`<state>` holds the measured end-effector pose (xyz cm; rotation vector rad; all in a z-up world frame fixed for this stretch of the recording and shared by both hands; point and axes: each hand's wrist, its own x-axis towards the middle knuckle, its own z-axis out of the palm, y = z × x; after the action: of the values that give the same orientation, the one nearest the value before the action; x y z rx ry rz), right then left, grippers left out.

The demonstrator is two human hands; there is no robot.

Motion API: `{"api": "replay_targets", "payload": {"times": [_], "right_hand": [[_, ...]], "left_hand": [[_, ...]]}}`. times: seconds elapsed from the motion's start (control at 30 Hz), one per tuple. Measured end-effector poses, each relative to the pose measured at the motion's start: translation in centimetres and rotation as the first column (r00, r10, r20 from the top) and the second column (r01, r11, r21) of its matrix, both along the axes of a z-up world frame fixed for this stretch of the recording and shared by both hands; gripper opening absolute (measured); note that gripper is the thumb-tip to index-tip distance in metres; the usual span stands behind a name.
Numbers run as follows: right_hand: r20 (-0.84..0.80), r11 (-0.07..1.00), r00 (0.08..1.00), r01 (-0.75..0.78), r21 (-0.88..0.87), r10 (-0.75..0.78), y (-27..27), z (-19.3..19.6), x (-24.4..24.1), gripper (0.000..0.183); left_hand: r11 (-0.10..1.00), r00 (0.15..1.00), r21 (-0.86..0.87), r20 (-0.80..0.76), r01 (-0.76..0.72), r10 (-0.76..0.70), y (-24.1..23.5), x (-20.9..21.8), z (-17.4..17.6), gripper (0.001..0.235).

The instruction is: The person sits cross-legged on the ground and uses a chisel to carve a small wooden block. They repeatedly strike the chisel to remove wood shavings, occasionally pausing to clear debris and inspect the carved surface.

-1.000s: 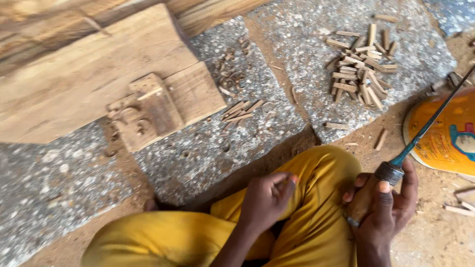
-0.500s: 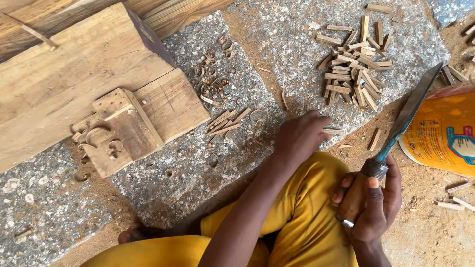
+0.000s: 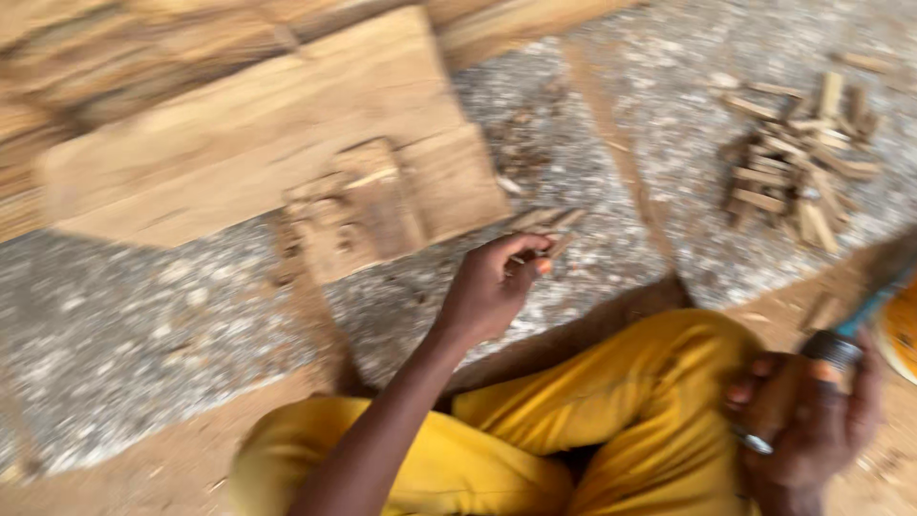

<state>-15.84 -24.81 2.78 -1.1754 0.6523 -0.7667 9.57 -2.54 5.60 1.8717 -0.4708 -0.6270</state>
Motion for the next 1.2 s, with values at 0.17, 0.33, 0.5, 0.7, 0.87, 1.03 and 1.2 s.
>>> {"api": "replay_targets", "payload": {"times": [0.17,0.33,0.5,0.7,0.87,1.03,1.2], "right_hand": [[-0.069,0.997,0.997,0.022,-0.069,-0.027,-0.7,-2.6,-1.7,0.029],[-0.277,0.917,0.957,-0.030,-0.399,-0.089,0.8,-0.6,-0.4,0.036],[-0.255,0.798,0.966,-0.120,-0.590,-0.044,5.4,5.3,5.1,0.052],[-0.387,0.848,0.876,-0.420,-0.324,0.286,12.6,4.3,8.4,0.046],[-0.711,0.612,0.645,-0.691,-0.384,0.282,13.7,2.3,8.2,0.055],[-0.727,0.580,0.604,-0.736,-0.350,0.327,14.0,1.7,9.4,0.058],[-0.800,0.601,0.483,-0.774,-0.200,0.356,13.7,1.1,10.2,0.063]], "left_hand": [[0.991,0.995,-0.088,-0.005,-0.097,0.097,7.9,0.3,2.0,0.025],[0.962,0.965,-0.069,-0.023,-0.264,0.263,9.1,0.2,2.8,0.022],[0.917,0.914,-0.057,0.073,-0.395,0.398,9.8,1.9,2.3,0.027],[0.890,0.889,-0.024,0.053,-0.455,0.455,10.8,1.7,3.5,0.053],[0.890,0.894,-0.087,-0.001,-0.447,0.449,11.4,1.7,4.3,0.061],[0.823,0.889,-0.336,-0.186,-0.458,0.419,10.9,3.2,3.1,0.065],[0.757,0.838,-0.379,-0.367,-0.532,0.405,10.5,3.9,3.0,0.061]]}}
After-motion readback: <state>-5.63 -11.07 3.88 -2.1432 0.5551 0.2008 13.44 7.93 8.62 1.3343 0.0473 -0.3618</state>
